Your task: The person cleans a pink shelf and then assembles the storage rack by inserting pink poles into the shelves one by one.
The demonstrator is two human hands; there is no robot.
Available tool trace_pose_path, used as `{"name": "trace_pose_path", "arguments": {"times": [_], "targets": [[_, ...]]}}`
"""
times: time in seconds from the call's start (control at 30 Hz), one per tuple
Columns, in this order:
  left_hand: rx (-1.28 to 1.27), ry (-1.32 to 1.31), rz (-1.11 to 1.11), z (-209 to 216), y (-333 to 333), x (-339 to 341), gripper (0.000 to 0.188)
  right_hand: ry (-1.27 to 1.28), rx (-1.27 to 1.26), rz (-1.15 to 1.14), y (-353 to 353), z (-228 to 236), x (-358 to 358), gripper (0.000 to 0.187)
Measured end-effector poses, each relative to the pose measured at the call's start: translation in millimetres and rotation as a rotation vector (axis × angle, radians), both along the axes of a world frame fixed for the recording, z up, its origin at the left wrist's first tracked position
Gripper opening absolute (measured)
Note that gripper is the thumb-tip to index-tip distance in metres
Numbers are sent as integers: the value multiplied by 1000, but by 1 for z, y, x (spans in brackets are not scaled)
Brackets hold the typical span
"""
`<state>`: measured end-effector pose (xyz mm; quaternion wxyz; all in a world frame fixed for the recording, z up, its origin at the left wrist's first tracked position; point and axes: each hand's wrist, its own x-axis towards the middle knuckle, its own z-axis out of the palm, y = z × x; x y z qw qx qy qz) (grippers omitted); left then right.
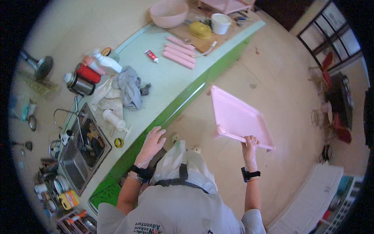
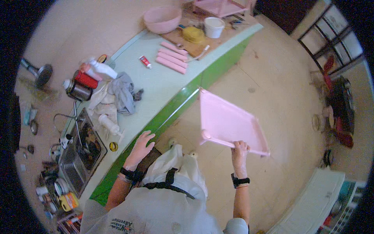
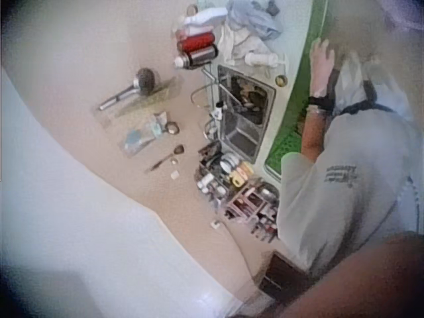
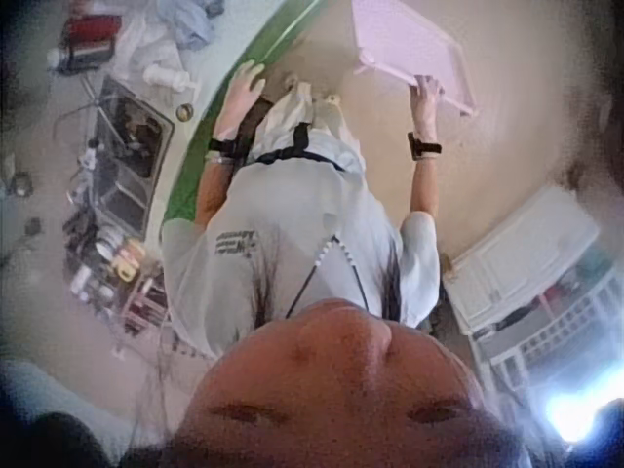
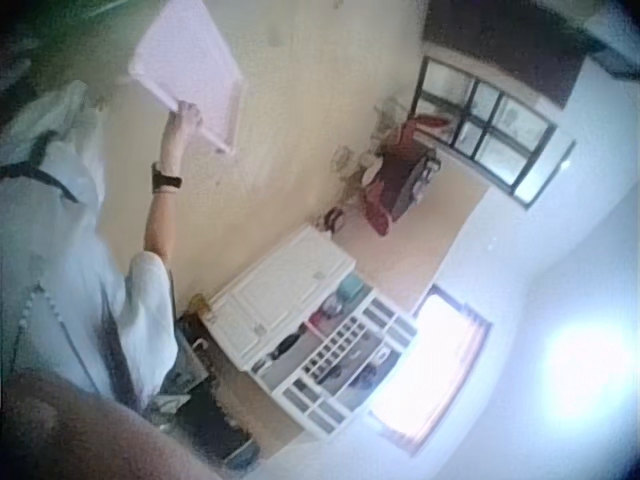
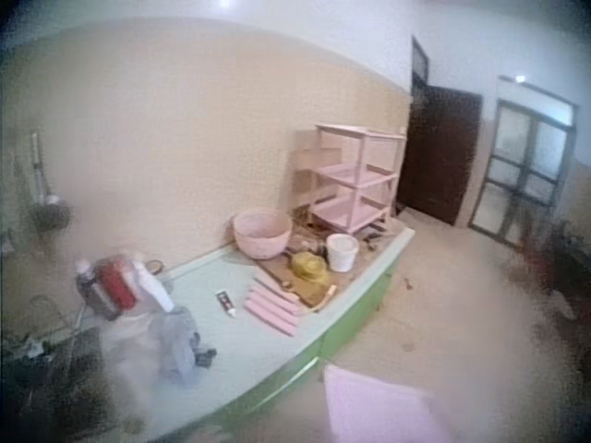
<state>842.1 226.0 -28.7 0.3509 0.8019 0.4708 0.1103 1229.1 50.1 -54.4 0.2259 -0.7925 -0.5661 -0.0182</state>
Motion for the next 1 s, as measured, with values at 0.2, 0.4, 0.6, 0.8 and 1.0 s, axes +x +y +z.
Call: {"name": "trace_pose_path", "arguments": {"times": [0.2,0.4,0.6,0.8,1.0], "targets": [[79,-80,224,6,15,-21,37,-125,78,420,137,72,-27,22],[139,-123,399,7,56,-51,35,-297,119,675,239,99,-65,16],[122,-148,495,10,93,-63,36,-347,243,746,331,129,-83,18],[67,-227,619,-2,109,-69,38,-417,303,747,433,158,-72,21],[61,-76,774,7,92,-58,38,-413,398,784,553,170,-51,22]]}}
